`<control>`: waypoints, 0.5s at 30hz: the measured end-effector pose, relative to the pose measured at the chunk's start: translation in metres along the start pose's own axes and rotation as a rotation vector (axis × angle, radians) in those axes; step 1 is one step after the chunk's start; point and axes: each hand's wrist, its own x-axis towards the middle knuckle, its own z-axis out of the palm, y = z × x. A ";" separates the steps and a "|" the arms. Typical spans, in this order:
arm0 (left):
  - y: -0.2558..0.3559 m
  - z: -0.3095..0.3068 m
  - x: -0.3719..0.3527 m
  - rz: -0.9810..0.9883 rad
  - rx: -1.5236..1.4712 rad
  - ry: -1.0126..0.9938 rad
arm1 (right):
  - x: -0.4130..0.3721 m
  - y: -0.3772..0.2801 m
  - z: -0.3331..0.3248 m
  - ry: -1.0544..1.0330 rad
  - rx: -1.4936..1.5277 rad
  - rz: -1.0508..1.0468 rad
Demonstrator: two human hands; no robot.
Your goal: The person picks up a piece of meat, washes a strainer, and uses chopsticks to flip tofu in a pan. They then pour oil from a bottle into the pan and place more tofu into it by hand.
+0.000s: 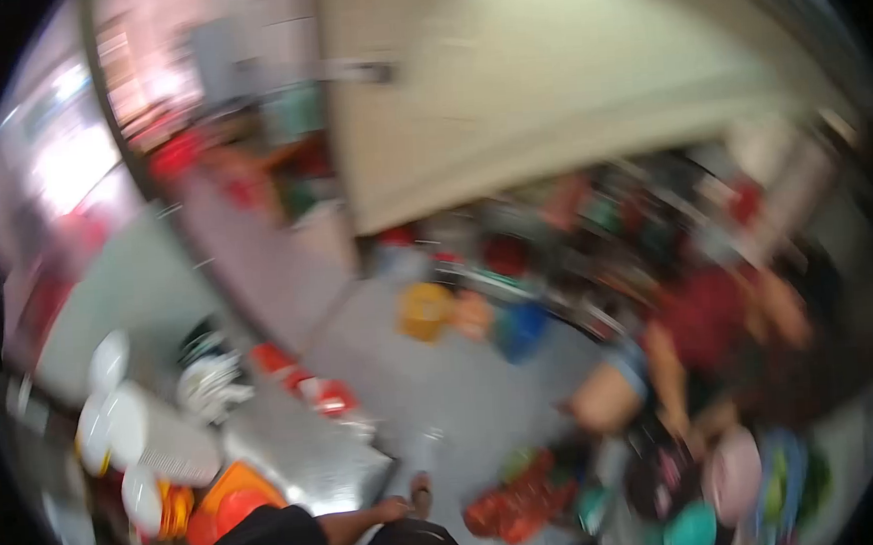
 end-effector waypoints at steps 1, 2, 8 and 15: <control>0.005 -0.003 -0.010 0.021 0.008 -0.027 | 0.016 0.056 -0.024 0.001 0.033 -0.005; -0.045 0.029 0.016 -0.117 -0.187 -0.051 | -0.066 0.025 -0.015 0.088 0.220 -0.037; 0.029 0.032 -0.012 -0.388 -0.127 -0.250 | -0.180 0.135 -0.030 0.297 0.631 -0.078; 0.086 0.129 0.028 0.837 1.061 -0.763 | -0.291 0.410 0.002 0.655 1.126 0.226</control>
